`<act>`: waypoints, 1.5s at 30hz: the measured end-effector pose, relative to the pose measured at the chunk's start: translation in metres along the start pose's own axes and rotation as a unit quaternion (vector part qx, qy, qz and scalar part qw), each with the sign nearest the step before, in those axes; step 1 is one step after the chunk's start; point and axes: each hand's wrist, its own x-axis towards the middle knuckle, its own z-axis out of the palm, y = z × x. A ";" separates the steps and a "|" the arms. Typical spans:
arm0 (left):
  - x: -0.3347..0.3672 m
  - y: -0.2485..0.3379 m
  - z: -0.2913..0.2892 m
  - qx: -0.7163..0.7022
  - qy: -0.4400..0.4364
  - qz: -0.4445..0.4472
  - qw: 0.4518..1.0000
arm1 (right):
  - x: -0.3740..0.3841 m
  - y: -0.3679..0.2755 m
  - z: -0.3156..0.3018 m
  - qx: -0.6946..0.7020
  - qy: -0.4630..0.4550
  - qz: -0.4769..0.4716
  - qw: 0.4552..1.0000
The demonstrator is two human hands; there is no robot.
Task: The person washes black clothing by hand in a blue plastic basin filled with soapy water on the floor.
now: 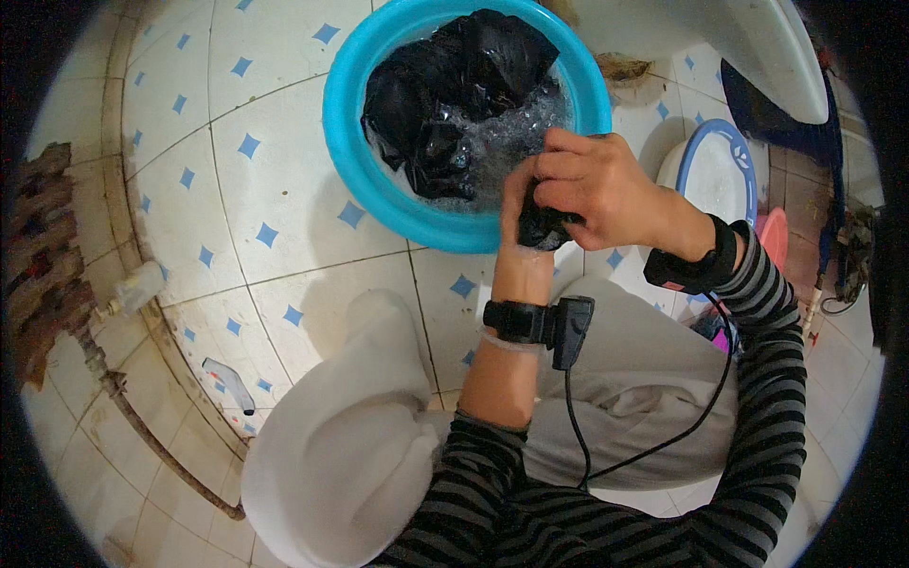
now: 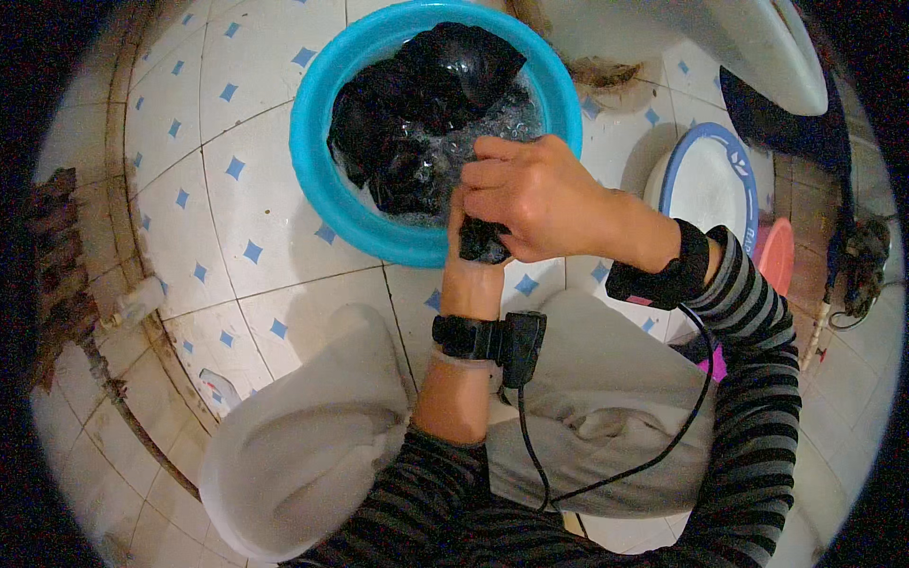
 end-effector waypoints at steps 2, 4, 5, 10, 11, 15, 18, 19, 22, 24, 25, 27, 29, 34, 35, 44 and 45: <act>0.002 -0.008 -0.002 0.129 -0.037 0.048 0.990 | -0.001 -0.003 -0.005 0.005 -0.024 -0.011 1.000; 0.004 -0.010 -0.007 0.195 -0.055 0.072 0.977 | -0.004 -0.004 -0.007 0.011 -0.046 -0.023 0.999; 0.006 -0.010 -0.010 0.254 -0.068 0.067 0.963 | -0.006 -0.003 -0.007 0.007 -0.046 -0.025 0.999; 0.013 -0.009 -0.018 0.456 -0.102 0.113 0.877 | -0.010 -0.001 -0.006 0.008 -0.071 -0.024 0.997; 0.013 -0.008 -0.013 0.277 -0.003 0.034 0.960 | -0.014 0.004 -0.005 0.013 -0.061 0.005 0.998; 0.012 -0.016 0.007 0.225 0.244 0.075 0.940 | -0.051 0.046 0.018 0.260 0.103 0.353 0.893; 0.009 -0.009 0.037 0.266 0.233 0.075 0.933 | -0.068 0.048 0.015 0.543 0.247 0.562 0.573; 0.010 -0.006 0.038 0.272 0.197 0.053 0.941 | -0.068 0.049 0.010 0.537 0.244 0.566 0.576; 0.007 0.001 0.039 0.224 0.184 0.045 0.956 | -0.071 0.055 -0.010 0.531 0.321 0.585 0.522; 0.003 0.003 0.035 0.240 0.182 0.080 0.950 | -0.087 0.074 -0.033 0.432 0.364 0.590 0.578; 0.002 0.009 0.032 0.239 0.184 0.086 0.950 | -0.099 0.084 -0.048 0.369 0.317 0.590 0.644; -0.001 0.018 0.023 0.230 0.203 0.087 0.948 | -0.119 0.096 -0.076 0.229 0.221 0.603 0.731; -0.001 0.026 0.021 0.217 0.232 0.092 0.944 | -0.143 0.111 -0.101 0.117 0.121 0.606 0.778; 0.002 0.024 0.021 0.219 0.251 0.113 0.936 | -0.245 0.127 -0.118 -0.270 -0.209 0.657 0.673; 0.002 0.027 0.019 0.216 0.252 0.118 0.936 | -0.245 0.127 -0.110 -0.290 -0.268 0.654 0.645; 0.004 0.036 0.001 0.211 0.342 0.190 0.896 | -0.074 0.103 -0.039 -0.041 -0.080 0.376 0.922; 0.002 0.042 0.000 0.228 0.364 0.201 0.880 | -0.045 0.093 -0.019 -0.072 -0.083 0.293 0.950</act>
